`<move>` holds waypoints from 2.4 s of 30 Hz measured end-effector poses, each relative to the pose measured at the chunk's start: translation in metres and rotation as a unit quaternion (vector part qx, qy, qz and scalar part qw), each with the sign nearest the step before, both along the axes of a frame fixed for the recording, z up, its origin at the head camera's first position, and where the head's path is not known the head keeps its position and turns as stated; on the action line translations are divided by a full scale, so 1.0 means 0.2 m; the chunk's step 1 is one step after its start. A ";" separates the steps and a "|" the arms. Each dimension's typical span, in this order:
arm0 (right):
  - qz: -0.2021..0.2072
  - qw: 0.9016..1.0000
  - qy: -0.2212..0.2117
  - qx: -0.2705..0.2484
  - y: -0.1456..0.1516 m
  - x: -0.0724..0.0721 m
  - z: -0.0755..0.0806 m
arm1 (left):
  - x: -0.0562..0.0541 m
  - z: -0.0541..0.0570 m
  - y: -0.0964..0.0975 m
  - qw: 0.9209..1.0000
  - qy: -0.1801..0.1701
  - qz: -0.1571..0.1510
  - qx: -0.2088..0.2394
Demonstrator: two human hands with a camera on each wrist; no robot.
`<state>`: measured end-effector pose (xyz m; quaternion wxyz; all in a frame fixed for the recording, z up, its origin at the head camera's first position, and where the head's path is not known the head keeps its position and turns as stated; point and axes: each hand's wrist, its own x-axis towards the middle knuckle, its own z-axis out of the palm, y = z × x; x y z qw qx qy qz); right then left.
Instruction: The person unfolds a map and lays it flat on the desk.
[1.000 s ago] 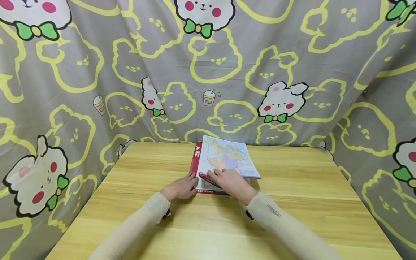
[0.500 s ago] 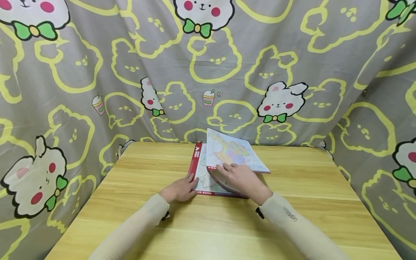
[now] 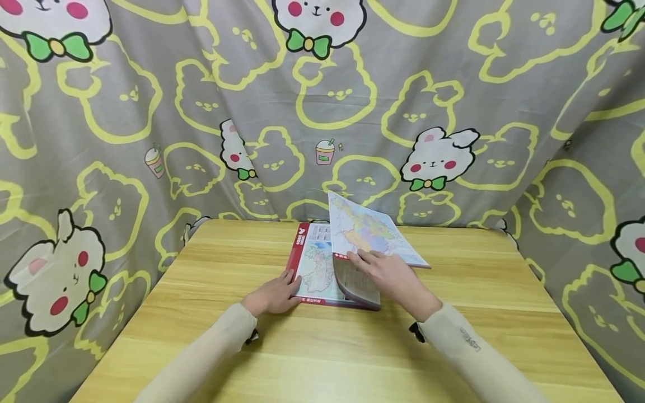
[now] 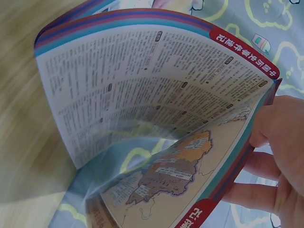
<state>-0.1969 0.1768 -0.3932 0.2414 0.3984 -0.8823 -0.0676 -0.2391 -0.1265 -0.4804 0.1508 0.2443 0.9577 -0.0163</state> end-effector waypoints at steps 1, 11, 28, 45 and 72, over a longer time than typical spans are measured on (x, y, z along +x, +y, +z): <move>-0.002 1.000 0.001 -0.002 0.01 0.00 0.00 | 0.00 0.00 -0.01 1.000 -0.001 0.003 0.001; 0.002 0.999 -0.014 -0.035 0.07 0.04 0.03 | 0.01 0.01 -0.07 0.999 0.000 0.031 0.010; -0.004 0.998 0.014 -0.055 0.17 0.04 0.06 | 0.00 -0.01 -0.14 0.998 0.015 0.052 0.030; 0.004 0.996 0.050 -0.078 0.26 0.04 0.05 | 0.00 0.00 -0.24 0.995 -0.005 0.088 0.040; -0.005 0.994 0.042 -0.098 0.39 0.07 0.01 | -0.06 0.01 -0.41 0.990 -0.032 0.120 0.070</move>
